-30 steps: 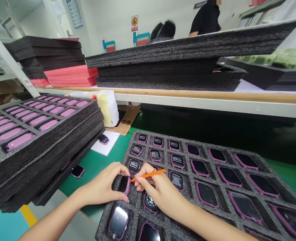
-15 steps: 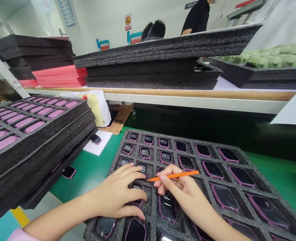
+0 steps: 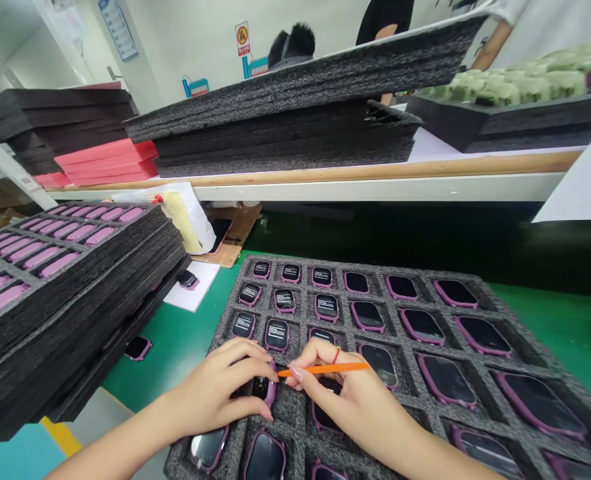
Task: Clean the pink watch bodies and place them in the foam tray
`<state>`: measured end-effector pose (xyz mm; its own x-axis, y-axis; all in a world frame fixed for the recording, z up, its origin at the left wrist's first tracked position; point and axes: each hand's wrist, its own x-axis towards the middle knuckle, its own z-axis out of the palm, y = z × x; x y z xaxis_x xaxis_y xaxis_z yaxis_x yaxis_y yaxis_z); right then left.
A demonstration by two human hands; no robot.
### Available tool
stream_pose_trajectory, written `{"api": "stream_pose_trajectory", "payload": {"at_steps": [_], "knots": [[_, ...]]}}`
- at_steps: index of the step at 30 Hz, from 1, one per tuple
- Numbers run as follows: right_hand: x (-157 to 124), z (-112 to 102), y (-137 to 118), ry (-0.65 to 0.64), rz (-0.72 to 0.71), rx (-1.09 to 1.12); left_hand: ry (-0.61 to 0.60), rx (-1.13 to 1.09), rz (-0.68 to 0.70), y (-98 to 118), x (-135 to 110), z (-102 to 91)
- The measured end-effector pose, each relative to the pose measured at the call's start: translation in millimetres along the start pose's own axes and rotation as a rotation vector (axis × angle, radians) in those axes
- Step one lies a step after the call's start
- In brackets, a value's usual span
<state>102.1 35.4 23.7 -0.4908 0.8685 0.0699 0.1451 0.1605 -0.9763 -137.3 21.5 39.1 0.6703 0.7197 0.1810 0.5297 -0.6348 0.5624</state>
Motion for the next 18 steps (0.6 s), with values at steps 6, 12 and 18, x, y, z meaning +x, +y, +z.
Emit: {"api": "stream_pose_trajectory", "payload": {"at_steps": [6,12,18], "knots": [[1,-3,-3,-0.017,-0.031,-0.026,-0.026,-0.062,-0.146,3,3,-3.8],[-8,-29,-16,0.137,-0.034,-0.052,-0.12,0.046,-0.149,24,19,-12.0],[-23,-42,0,0.218,0.018,0.0,-0.176,0.155,0.182,41,44,17.9]]}}
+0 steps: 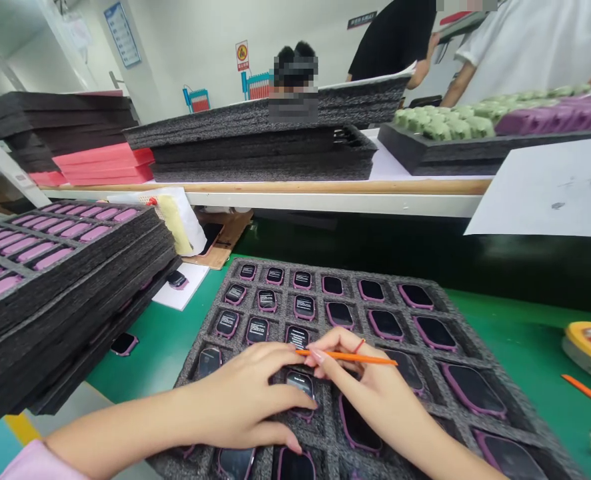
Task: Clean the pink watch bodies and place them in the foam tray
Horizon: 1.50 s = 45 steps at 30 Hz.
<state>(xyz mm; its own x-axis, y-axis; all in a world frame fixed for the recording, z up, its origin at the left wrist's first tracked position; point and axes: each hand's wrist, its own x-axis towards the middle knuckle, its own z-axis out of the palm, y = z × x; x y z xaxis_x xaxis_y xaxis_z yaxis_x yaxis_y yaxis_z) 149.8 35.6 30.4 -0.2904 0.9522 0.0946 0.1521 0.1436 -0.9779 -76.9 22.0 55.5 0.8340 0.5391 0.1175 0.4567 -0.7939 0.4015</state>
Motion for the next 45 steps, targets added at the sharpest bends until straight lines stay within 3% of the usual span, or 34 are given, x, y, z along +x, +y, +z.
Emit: {"api": "stream_pose_trajectory", "payload": {"at_steps": [4,8,17,22,28,33,36,40,45], "knots": [[-7,0,5,0.044,0.059,0.108,0.027,0.098,-0.002,-1,4,16.8],[-11,5,7,0.011,0.112,0.168,0.098,0.091,-0.016,-6,-5,17.7],[-18,9,9,-0.081,0.082,0.05,0.24,0.066,0.029,-10,-6,20.3],[-18,8,9,-0.097,0.014,-0.041,0.208,-0.081,-0.052,-8,-5,20.4],[-17,7,8,-0.116,-0.032,-0.074,0.124,-0.141,-0.023,-20,14,-5.5],[-16,9,9,-0.125,-0.007,-0.027,0.102,0.06,-0.015,-37,45,-10.1],[-15,6,10,-0.028,-0.006,0.079,0.033,0.177,0.062,-47,54,-2.9],[-3,-5,11,0.19,-0.006,0.133,0.109,0.188,0.082,-56,49,0.7],[21,-7,15,0.212,0.012,0.133,0.196,0.098,0.059,-61,38,5.5]]}}
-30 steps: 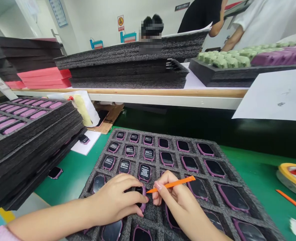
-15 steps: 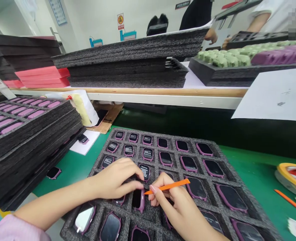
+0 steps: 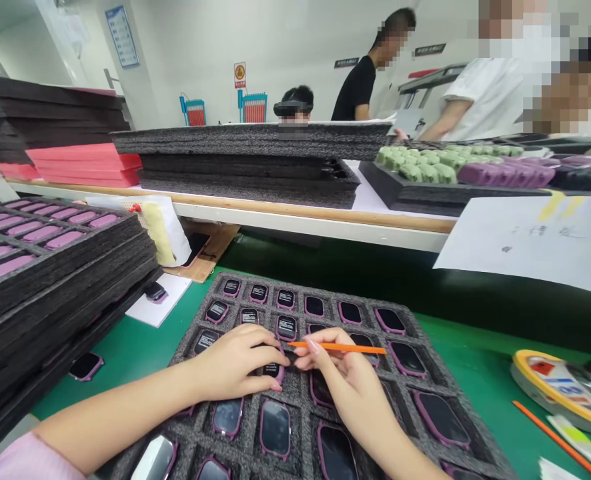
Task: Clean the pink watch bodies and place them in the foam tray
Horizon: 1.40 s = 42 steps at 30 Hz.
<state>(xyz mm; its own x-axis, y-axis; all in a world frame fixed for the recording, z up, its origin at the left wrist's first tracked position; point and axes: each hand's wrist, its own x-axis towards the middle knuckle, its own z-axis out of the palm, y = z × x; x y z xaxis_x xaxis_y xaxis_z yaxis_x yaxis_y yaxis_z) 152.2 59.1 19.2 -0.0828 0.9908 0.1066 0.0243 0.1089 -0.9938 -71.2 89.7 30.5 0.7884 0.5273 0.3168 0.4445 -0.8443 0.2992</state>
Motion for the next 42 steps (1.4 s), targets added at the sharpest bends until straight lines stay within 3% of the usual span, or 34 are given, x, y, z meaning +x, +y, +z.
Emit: {"api": "stream_pose_trajectory", "payload": {"at_steps": [6,12,16,22,28,34,38,42], "knots": [[8,8,12,-0.021,0.033,0.027,-0.008,0.011,0.021,-1,2,1.0],[4,8,14,-0.049,0.029,-0.002,-0.015,-0.207,-0.176,2,2,-3.5],[3,8,14,-0.066,0.016,-0.033,-0.012,-0.236,-0.223,4,2,-2.3],[1,8,13,-0.059,-0.007,-0.068,0.003,-0.023,-0.291,2,-1,-10.5],[-1,8,4,-0.025,-0.033,-0.059,-0.071,0.064,-0.173,-9,-25,-24.5],[18,36,-8,-0.133,-0.003,-0.012,-0.008,-0.039,-0.141,-18,-47,-32.2],[29,62,-2,-0.187,0.03,0.023,0.009,-0.057,-0.145,-21,-48,-28.5],[30,74,7,-0.2,0.042,0.042,0.018,-0.101,-0.186,-20,-48,-27.1]]}}
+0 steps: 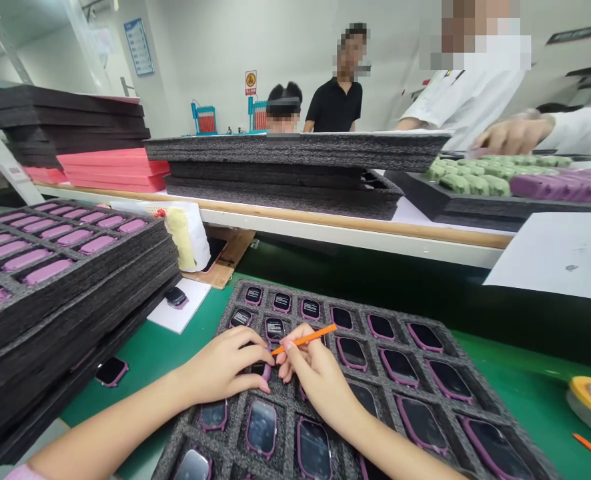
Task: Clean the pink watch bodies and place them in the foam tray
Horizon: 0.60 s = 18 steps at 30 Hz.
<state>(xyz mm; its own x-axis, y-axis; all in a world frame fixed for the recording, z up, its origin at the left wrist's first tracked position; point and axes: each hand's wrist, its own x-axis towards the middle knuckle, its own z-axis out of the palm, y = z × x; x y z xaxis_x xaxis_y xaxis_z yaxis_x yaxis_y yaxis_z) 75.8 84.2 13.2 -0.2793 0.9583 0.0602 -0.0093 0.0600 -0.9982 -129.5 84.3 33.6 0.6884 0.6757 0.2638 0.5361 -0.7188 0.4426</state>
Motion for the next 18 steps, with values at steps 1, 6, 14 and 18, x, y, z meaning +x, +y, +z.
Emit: {"api": "stream_pose_trajectory", "payload": {"at_steps": [1,6,14,18], "knots": [[0,1,1,-0.001,-0.001,0.0,0.006,-0.014,-0.021,0,0,0.2],[-2,0,4,0.002,-0.009,-0.013,0.036,-0.064,-0.107,-1,-2,2.5],[-3,-1,5,-0.007,-0.026,-0.054,0.076,0.014,-0.147,0,-4,1.4],[-5,-1,4,-0.007,-0.034,-0.068,0.05,0.152,-0.161,-2,-9,-6.4]]}}
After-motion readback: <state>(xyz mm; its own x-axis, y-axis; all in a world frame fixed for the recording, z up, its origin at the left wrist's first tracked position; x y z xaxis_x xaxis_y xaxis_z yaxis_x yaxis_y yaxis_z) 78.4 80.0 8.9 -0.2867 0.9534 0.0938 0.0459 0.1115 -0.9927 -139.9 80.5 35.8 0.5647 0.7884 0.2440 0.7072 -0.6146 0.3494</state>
